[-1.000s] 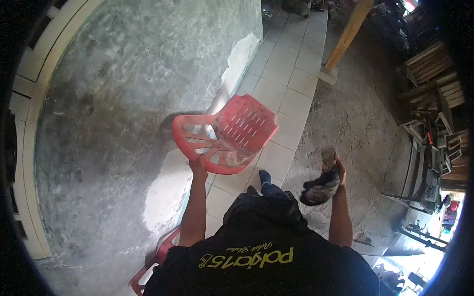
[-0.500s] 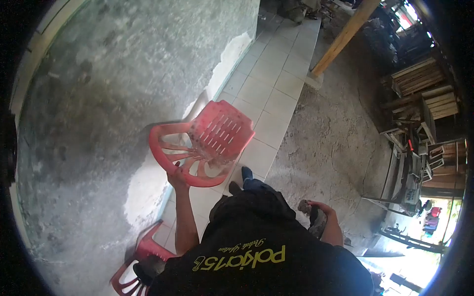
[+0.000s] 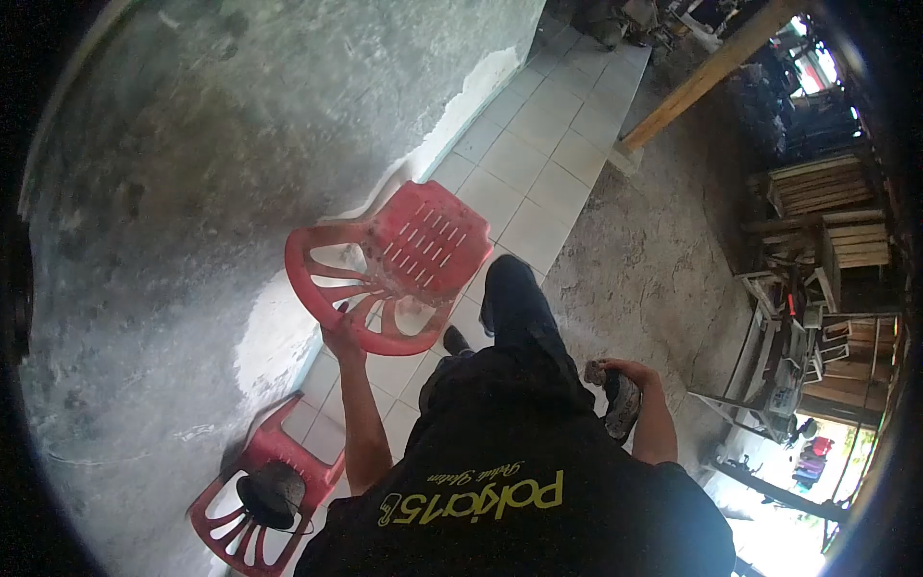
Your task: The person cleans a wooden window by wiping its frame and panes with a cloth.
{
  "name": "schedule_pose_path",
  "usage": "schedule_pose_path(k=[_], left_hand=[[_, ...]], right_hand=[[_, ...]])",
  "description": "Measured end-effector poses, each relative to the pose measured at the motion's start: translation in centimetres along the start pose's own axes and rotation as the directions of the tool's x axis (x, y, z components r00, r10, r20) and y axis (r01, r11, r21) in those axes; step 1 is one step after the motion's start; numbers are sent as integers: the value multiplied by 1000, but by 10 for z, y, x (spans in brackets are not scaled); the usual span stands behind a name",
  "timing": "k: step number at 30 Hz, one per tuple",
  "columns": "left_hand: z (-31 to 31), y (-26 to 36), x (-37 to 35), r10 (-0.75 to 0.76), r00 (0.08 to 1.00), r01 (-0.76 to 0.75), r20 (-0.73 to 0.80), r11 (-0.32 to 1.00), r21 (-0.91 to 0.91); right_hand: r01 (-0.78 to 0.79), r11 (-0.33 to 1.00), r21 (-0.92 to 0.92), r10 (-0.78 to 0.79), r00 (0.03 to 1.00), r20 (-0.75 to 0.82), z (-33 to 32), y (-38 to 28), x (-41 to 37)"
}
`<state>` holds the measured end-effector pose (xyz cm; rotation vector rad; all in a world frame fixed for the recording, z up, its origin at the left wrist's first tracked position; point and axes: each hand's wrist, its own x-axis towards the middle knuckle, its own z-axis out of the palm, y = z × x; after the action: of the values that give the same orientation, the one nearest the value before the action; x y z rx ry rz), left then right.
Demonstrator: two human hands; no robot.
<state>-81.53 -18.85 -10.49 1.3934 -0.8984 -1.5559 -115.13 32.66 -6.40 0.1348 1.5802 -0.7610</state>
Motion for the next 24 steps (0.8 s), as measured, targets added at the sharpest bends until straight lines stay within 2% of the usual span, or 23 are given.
schedule_pose_path(k=[3, 6, 9, 12, 15, 18, 20, 21, 22, 23, 24], left_hand=[[2, 1, -5, 97, 995, -96, 39, 995, -28], [2, 5, -9, 94, 994, -94, 60, 996, -7], [-1, -2, -4, 57, 997, -59, 53, 997, 40], [-1, 0, -4, 35, 997, -38, 64, 998, 51], [5, 16, -13, 62, 997, -63, 42, 997, 38], [0, 8, -6, 68, 996, -67, 53, 998, -10], [4, 12, -7, 74, 995, -83, 65, 988, 132], [7, 16, -4, 98, 993, -109, 66, 975, 196], [8, 14, -1, 204, 979, -206, 31, 968, 144], [7, 8, 1, 312, 950, -310, -7, 946, 93], [6, 13, -2, 396, 918, -380, -22, 893, 242]], right_hand=[[-135, 990, -35, 132, 988, -76, 14, -14, -13], [-40, 991, -127, 29, 996, -86, 5, -5, -5], [-51, 987, -152, 34, 993, -114, 14, -24, -15], [-36, 988, -152, 27, 998, -64, -3, -24, 0], [-20, 972, -235, 6, 998, -63, -11, -36, 16], [-145, 987, -67, 144, 989, -18, -21, -62, 22], [-130, 979, -158, 120, 990, -73, -2, -105, -1], [-103, 972, -209, 86, 992, -91, 9, -134, 3], [3, 978, -208, 4, 999, 34, -33, -119, 46], [-48, 972, -231, 43, 999, -23, -23, -150, 46], [28, 934, -356, -30, 1000, 2, -25, -176, 55]])
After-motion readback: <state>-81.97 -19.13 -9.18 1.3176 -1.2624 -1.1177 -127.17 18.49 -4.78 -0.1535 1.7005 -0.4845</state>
